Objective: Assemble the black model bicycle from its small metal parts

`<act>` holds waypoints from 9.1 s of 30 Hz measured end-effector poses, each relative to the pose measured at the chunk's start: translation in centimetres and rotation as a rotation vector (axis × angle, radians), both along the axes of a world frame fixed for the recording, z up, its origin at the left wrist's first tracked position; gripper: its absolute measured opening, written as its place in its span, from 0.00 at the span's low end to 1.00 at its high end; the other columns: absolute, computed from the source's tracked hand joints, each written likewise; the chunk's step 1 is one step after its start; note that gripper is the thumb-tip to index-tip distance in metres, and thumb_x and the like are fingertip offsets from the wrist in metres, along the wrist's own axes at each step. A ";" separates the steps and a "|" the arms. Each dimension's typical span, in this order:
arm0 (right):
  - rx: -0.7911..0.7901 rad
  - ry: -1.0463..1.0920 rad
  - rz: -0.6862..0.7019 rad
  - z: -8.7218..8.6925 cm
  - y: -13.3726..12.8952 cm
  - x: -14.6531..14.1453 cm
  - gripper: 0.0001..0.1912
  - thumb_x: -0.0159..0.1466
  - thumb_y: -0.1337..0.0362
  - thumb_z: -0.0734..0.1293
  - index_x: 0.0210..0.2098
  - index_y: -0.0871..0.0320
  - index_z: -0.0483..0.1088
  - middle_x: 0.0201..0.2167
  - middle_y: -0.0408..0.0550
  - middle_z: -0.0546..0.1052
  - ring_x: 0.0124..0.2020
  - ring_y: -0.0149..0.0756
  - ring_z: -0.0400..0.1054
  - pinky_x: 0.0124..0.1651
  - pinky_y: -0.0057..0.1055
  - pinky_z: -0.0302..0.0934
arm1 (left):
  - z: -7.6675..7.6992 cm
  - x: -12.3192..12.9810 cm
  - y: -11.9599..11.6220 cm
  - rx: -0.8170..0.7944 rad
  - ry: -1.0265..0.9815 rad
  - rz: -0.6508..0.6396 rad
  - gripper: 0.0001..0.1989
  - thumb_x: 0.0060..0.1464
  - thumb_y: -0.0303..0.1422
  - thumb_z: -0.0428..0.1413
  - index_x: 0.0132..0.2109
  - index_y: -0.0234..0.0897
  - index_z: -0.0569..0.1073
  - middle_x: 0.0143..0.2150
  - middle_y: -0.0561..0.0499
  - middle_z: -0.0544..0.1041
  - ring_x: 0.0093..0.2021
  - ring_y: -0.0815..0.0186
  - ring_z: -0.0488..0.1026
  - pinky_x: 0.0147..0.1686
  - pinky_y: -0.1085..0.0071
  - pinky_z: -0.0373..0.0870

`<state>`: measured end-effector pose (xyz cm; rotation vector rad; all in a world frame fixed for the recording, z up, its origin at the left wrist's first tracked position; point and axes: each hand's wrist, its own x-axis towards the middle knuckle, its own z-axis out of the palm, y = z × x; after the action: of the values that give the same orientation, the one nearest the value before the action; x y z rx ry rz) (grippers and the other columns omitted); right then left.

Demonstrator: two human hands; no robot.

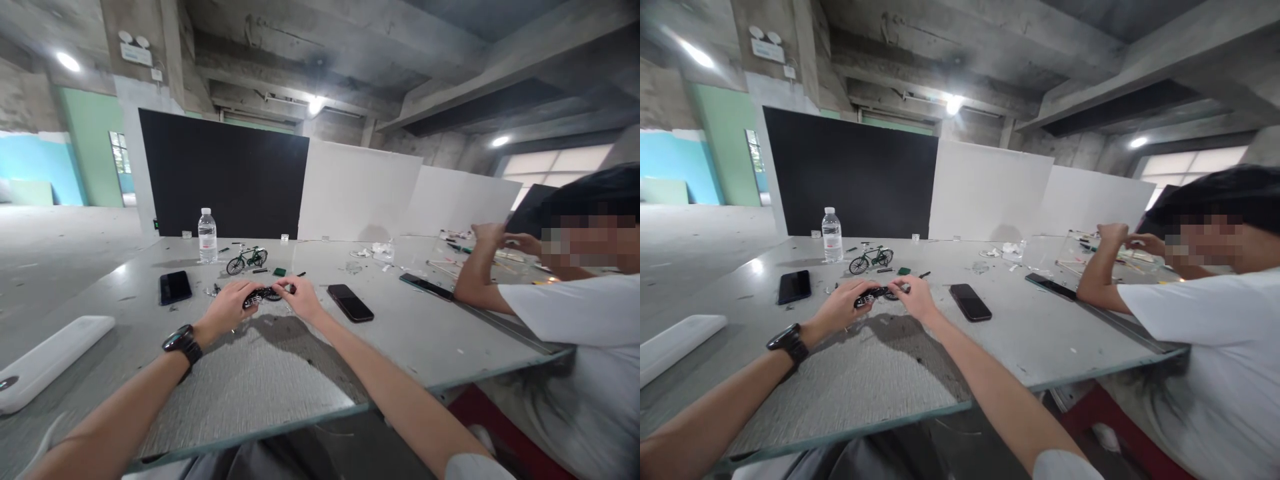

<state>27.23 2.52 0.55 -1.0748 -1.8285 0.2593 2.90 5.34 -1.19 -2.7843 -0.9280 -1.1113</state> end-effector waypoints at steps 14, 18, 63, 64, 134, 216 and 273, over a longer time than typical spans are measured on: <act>-0.004 -0.063 0.012 0.4 -0.4 -0.1 0.33 0.70 0.33 0.63 0.38 0.56 0.82 0.38 0.54 0.85 0.39 0.44 0.76 0.41 0.34 0.65 | 0.8 0.0 -0.5 -0.073 0.002 -0.046 0.19 0.63 0.30 0.57 0.60 0.42 0.77 0.55 0.44 0.82 0.55 0.51 0.78 0.56 0.55 0.73; -0.007 -0.040 0.015 0.3 -0.4 -0.2 0.31 0.70 0.34 0.64 0.38 0.56 0.82 0.37 0.53 0.84 0.36 0.42 0.76 0.40 0.34 0.65 | 0.8 0.0 -0.5 -0.069 0.011 -0.042 0.19 0.64 0.30 0.57 0.61 0.42 0.76 0.55 0.44 0.82 0.55 0.51 0.78 0.57 0.55 0.73; 0.050 -0.103 -0.014 0.3 -0.4 -0.5 0.32 0.74 0.35 0.59 0.40 0.56 0.78 0.36 0.52 0.83 0.37 0.43 0.75 0.43 0.34 0.64 | 0.4 0.3 -0.5 -0.072 -0.009 0.023 0.18 0.64 0.34 0.57 0.59 0.41 0.74 0.53 0.43 0.82 0.55 0.50 0.78 0.56 0.55 0.72; 0.046 -0.098 -0.006 0.4 -0.5 -0.6 0.31 0.74 0.36 0.59 0.40 0.56 0.78 0.35 0.52 0.83 0.36 0.42 0.75 0.43 0.34 0.64 | 0.4 0.3 -0.4 -0.077 -0.016 0.023 0.17 0.64 0.35 0.57 0.59 0.41 0.74 0.53 0.43 0.82 0.55 0.50 0.78 0.56 0.55 0.72; 0.065 -0.021 -0.071 -0.6 -0.9 -1.4 0.21 0.76 0.46 0.62 0.37 0.56 0.73 0.33 0.51 0.81 0.33 0.40 0.74 0.38 0.32 0.62 | 0.4 0.4 -0.9 -0.032 0.003 0.017 0.14 0.67 0.34 0.55 0.57 0.40 0.74 0.52 0.43 0.83 0.51 0.51 0.79 0.51 0.57 0.75; 0.093 -0.013 0.054 0.8 -1.1 -1.1 0.26 0.76 0.41 0.60 0.41 0.55 0.77 0.36 0.49 0.81 0.33 0.37 0.72 0.36 0.30 0.62 | 0.4 -0.4 -0.1 0.356 0.070 -0.037 0.22 0.62 0.27 0.63 0.61 0.39 0.70 0.56 0.42 0.82 0.56 0.49 0.78 0.57 0.52 0.69; 0.087 -0.061 0.097 0.2 -1.0 -1.3 0.17 0.71 0.57 0.72 0.56 0.55 0.74 0.37 0.47 0.77 0.36 0.38 0.71 0.40 0.31 0.67 | 0.7 -0.1 -0.4 0.166 -0.036 0.076 0.17 0.60 0.27 0.60 0.56 0.38 0.72 0.52 0.42 0.82 0.54 0.50 0.78 0.56 0.52 0.71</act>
<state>25.89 1.50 0.74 -0.9444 -1.9313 0.2049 2.79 4.97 -0.49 -2.5844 -0.8921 -1.1735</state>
